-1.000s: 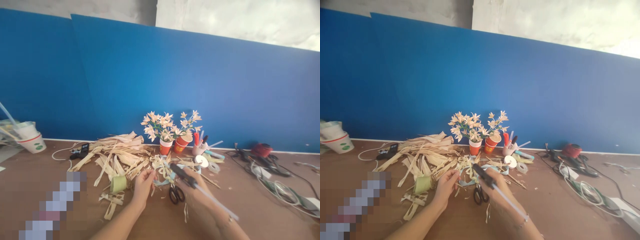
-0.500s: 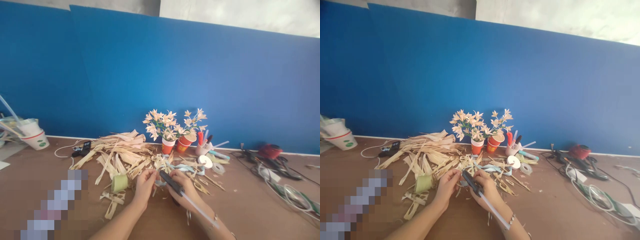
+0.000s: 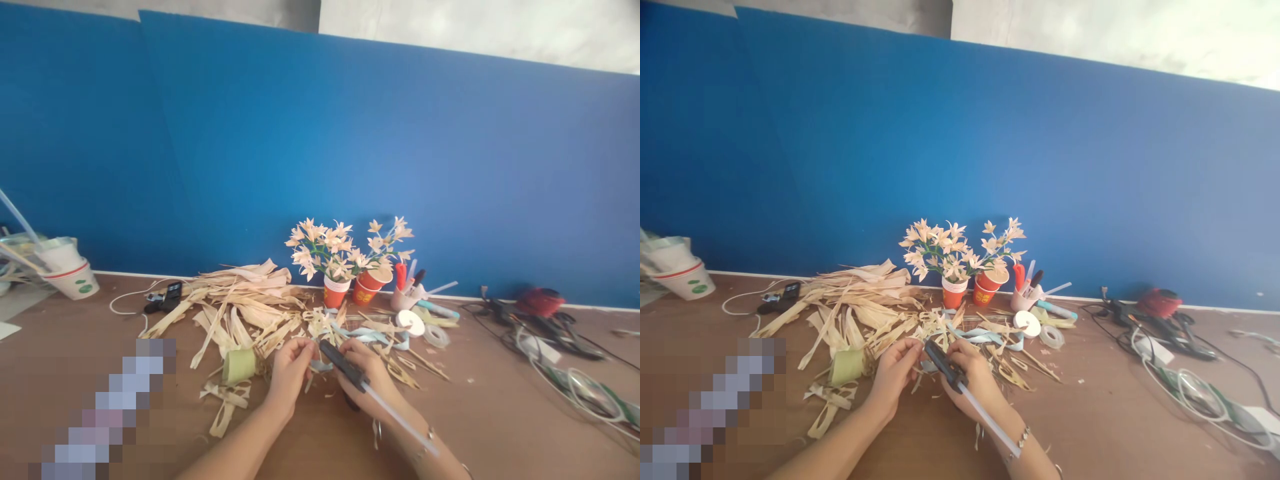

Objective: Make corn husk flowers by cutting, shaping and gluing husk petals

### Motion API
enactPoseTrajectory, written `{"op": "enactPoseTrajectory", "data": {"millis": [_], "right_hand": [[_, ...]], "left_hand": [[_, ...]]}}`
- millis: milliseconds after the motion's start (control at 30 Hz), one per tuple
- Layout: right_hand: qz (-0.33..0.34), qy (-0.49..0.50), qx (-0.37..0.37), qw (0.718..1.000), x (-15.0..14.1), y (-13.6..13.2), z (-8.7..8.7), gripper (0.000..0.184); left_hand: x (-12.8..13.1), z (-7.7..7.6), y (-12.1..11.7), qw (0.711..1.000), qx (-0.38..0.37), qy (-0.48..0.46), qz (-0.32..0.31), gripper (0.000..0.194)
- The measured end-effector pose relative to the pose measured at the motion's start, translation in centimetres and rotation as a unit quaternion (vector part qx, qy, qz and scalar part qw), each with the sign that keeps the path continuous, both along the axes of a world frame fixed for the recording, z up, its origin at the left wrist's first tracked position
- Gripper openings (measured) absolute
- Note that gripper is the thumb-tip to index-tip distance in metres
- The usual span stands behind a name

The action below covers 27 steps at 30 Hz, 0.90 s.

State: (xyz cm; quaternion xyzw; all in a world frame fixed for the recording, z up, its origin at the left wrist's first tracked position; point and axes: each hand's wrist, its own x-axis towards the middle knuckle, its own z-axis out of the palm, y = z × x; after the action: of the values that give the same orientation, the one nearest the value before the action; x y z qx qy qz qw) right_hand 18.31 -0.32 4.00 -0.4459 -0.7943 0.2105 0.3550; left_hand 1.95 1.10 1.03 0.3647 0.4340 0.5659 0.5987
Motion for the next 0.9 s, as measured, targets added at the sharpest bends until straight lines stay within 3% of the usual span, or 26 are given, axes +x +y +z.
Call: {"op": "enactPoseTrajectory", "data": {"millis": [633,900], "right_hand": [[0.003,-0.005,-0.009,1.000,0.12,0.12,-0.12,0.011],[0.005,-0.008,-0.008,1.000,0.23,0.06,-0.18,0.010]], "left_hand": [[-0.03,-0.26,0.02,1.000,0.000,0.001,-0.004,0.027],[-0.07,0.54,-0.29,1.000,-0.010,0.004,-0.002,0.028]]}}
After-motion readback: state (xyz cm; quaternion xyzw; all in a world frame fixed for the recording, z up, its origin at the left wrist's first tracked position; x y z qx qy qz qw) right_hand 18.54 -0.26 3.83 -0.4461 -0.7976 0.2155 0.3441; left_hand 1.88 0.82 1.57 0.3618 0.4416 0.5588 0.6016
